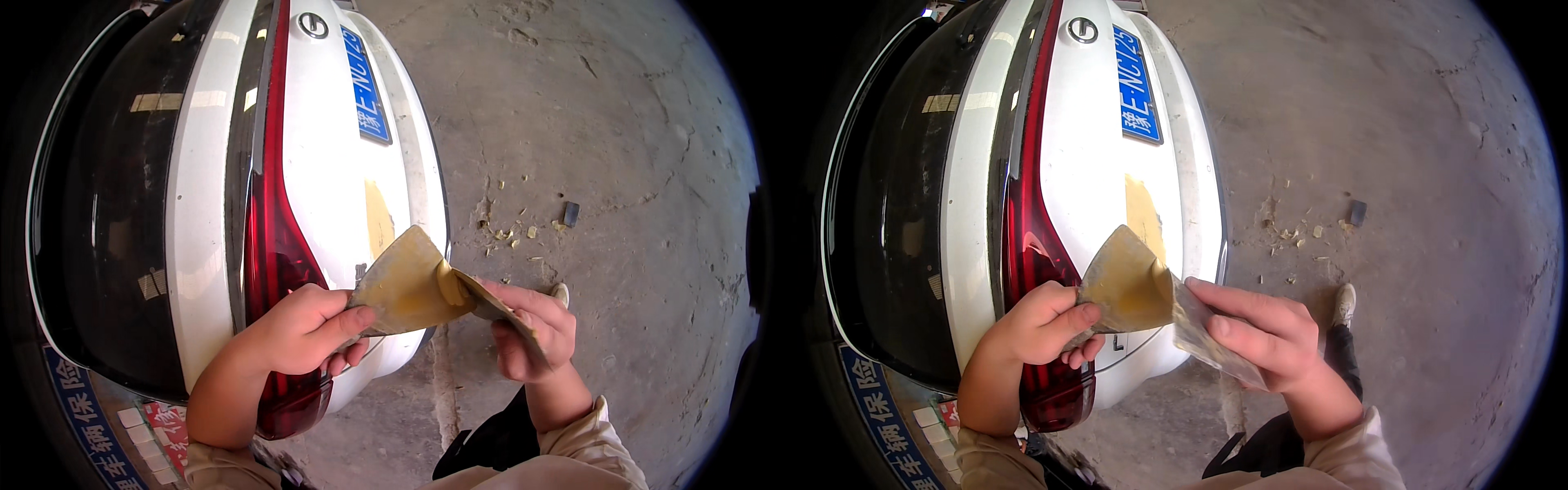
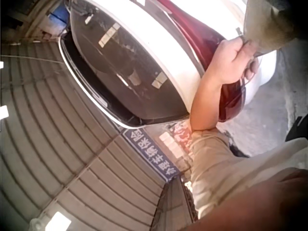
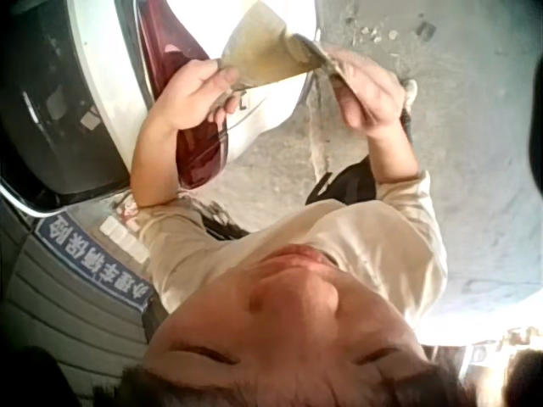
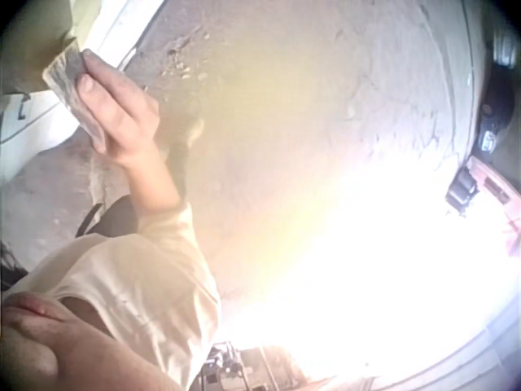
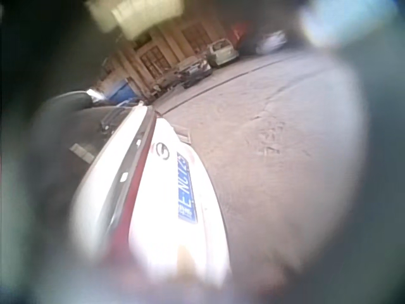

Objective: The person mixes a yellow paste on a metal scraper and applies it to the rear bumper of a white car. They spread the filler over a damaged area using a putty knife, smoothing the surface to prepare it for further repair.

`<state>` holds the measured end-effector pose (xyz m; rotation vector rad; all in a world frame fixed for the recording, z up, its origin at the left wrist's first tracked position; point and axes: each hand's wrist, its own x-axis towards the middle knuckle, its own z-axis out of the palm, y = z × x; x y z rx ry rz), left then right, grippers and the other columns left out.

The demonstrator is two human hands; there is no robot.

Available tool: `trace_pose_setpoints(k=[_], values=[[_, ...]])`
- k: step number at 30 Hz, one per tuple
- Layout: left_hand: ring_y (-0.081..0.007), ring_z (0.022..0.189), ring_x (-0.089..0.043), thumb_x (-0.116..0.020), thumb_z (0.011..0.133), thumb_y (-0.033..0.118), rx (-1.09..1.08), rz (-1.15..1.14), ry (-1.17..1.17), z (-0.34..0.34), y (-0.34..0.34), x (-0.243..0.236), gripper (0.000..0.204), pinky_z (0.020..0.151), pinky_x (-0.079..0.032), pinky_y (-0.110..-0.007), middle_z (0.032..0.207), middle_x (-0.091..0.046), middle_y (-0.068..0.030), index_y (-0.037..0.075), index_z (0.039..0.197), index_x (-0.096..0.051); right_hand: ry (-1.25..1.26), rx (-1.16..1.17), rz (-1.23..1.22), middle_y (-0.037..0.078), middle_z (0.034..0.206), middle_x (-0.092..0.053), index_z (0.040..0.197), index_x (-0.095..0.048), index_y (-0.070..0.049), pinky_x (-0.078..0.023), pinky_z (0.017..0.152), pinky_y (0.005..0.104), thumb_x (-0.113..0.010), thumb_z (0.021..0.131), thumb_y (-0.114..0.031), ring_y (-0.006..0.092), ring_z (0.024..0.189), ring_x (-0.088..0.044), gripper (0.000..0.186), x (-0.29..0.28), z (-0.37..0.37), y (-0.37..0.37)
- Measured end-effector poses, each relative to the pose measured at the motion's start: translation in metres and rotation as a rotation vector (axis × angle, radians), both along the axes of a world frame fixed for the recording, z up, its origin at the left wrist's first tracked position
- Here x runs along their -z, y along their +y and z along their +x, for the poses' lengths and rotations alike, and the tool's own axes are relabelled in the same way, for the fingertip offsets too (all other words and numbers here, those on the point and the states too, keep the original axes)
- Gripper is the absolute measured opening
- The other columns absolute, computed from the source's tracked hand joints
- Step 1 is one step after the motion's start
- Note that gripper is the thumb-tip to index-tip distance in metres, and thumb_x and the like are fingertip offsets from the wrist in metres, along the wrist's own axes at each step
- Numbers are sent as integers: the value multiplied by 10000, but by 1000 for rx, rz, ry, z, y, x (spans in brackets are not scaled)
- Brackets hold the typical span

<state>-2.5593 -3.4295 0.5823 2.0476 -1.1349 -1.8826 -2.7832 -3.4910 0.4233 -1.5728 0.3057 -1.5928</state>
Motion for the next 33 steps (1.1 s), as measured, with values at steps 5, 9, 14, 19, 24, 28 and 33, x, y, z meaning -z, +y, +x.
trace_pose_setpoints(k=[5, 9, 14, 19, 24, 28, 33], values=[[-102, 476, -549, -411, 1041, 233, 29, -114, 9, 1, 3, 2, 351, 438, -432, -231, 652, -615, -68, -43, 916, -587, 234, -50, -82, 205, 1069, -685, 1278, -602, -41, -584, 615, 305, -620, 621, 80, 272, 765, -706, 668, 11, -6, -3], [-64, 504, -530, -445, 1041, 248, 75, -124, 72, -3, -1, 1, 376, 471, -428, -226, 660, -591, -13, -20, 810, -572, 275, -88, -36, 190, 1044, -692, 1271, -602, -35, -582, 604, 316, -627, 637, 104, 269, 745, -701, 650, 16, -11, 0], [-72, 499, -512, -438, 1042, 299, 92, -154, 104, -2, 3, 9, 390, 477, -416, -224, 660, -574, -11, -16, 857, -575, 345, -178, 74, 145, 948, -695, 1253, -605, -32, -556, 572, 317, -657, 699, 81, 263, 676, -674, 568, 31, -16, 4], [-84, 534, -478, -448, 1024, 374, -117, -455, 192, -6, 12, 12, 441, 491, -395, -231, 712, -559, -58, -36, 1170, -522, 318, -379, 456, 121, 835, -643, 1155, -608, 14, -496, 596, 300, -605, 834, 15, 222, 641, -617, 321, 42, -4, 20], [-85, 553, -455, -466, 1023, 327, -59, -607, 246, -10, 21, 18, 479, 511, -385, -235, 750, -549, -82, -42, 1323, -413, -118, -596, 963, 61, 1028, -653, 1207, -561, 39, -465, 829, 264, -528, 953, -42, 123, 933, -600, 268, 26, 6, 43], [-142, 438, -455, -457, 996, 470, -250, -579, 198, -13, 31, 8, 637, 410, -385, -271, 622, -502, -80, -51, 1342, -334, -271, -521, 1097, 44, 1158, -620, 1272, -521, 23, -415, 943, 263, -500, 979, -42, 124, 1069, -559, 301, 22, 14, 44], [-146, 438, -493, -375, 1041, 349, -423, -657, 241, -1, 28, -3, 426, 422, -411, -262, 621, -553, -124, -59, 1114, -477, -413, -284, 1439, 47, 1162, -625, 1259, -542, -22, -443, 932, 297, -525, 970, -107, 145, 1052, -579, 302, 25, 4, 27]])
